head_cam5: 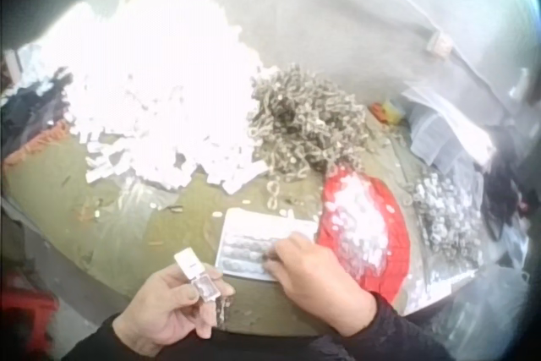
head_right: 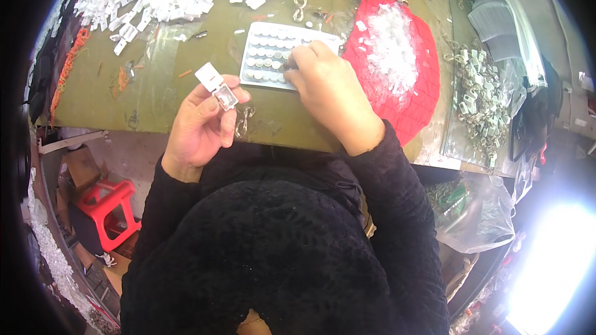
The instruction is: The person repeatedly picks small white plastic housings and metal components from a table, inserts the metal parts into the housings, and places the assembled units into a white tray. The person handles items one at a time and continues the cycle throughout the clip.
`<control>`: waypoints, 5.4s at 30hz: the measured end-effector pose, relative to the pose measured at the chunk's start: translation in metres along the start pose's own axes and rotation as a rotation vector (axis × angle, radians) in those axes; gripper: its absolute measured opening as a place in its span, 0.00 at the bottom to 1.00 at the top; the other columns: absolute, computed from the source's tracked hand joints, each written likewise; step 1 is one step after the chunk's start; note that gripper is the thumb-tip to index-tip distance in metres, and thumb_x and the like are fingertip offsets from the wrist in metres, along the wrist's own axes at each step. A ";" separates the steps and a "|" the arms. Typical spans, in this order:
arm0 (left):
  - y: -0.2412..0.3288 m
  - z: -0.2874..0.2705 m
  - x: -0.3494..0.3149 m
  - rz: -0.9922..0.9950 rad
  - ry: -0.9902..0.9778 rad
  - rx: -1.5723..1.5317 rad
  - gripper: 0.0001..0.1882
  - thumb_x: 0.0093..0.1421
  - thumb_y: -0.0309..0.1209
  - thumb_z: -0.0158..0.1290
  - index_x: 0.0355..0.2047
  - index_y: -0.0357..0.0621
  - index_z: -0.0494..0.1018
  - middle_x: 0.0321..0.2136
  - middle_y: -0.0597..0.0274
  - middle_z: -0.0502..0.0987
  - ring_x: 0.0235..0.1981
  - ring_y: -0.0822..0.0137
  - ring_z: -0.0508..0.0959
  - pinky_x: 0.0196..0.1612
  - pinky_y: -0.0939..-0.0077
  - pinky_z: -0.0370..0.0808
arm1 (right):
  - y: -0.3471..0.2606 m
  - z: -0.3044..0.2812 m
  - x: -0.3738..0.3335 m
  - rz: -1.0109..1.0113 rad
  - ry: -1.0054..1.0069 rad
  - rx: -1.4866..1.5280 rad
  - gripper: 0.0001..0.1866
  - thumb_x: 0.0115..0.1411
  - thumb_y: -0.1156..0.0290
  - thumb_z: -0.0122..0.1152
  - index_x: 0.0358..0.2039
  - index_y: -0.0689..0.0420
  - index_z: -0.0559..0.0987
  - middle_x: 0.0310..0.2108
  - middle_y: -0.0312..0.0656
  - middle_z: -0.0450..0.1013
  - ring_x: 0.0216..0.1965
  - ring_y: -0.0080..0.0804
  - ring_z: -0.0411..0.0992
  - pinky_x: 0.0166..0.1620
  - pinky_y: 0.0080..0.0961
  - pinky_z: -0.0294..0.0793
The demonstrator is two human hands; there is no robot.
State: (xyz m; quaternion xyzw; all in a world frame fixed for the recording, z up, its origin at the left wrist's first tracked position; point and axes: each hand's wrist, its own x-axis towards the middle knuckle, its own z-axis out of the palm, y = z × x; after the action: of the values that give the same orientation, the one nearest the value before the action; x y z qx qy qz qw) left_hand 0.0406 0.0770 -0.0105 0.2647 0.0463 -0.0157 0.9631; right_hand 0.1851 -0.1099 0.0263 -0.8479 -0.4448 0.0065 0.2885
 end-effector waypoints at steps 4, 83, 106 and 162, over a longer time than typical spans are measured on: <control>-0.001 -0.003 0.008 0.005 0.000 -0.028 0.19 0.66 0.27 0.50 0.56 0.30 0.68 0.44 0.40 0.78 0.26 0.64 0.81 0.26 0.73 0.82 | -0.002 -0.001 -0.001 0.025 -0.076 -0.137 0.06 0.54 0.77 0.62 0.33 0.61 0.76 0.30 0.48 0.72 0.32 0.50 0.73 0.35 0.39 0.74; 0.013 0.015 -0.024 -0.082 0.141 0.117 0.21 0.61 0.33 0.59 0.49 0.31 0.71 0.38 0.46 0.80 0.18 0.68 0.78 0.22 0.79 0.76 | -0.023 0.018 0.011 -0.205 -0.030 -0.149 0.05 0.55 0.77 0.65 0.33 0.58 0.79 0.28 0.42 0.72 0.27 0.41 0.75 0.29 0.33 0.75; -0.001 0.023 -0.023 -0.164 0.097 -0.040 0.16 0.63 0.31 0.58 0.44 0.31 0.72 0.32 0.53 0.78 0.26 0.65 0.81 0.26 0.74 0.81 | -0.061 -0.009 -0.005 -0.284 0.023 0.409 0.11 0.49 0.83 0.67 0.33 0.60 0.76 0.28 0.43 0.71 0.27 0.38 0.73 0.30 0.28 0.73; -0.049 0.067 -0.012 -0.023 0.142 0.584 0.17 0.68 0.23 0.47 0.56 0.29 0.67 0.28 0.52 0.78 0.19 0.67 0.77 0.21 0.78 0.75 | -0.039 -0.015 -0.086 -0.307 0.290 0.081 0.25 0.46 0.71 0.63 0.45 0.72 0.73 0.31 0.45 0.68 0.26 0.38 0.75 0.26 0.31 0.75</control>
State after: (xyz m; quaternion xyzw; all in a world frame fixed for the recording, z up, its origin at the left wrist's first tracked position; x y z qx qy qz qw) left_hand 0.0309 0.0014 0.0230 0.5302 0.1099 -0.0208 0.8405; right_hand 0.1082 -0.1652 0.0369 -0.7499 -0.5220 -0.1417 0.3808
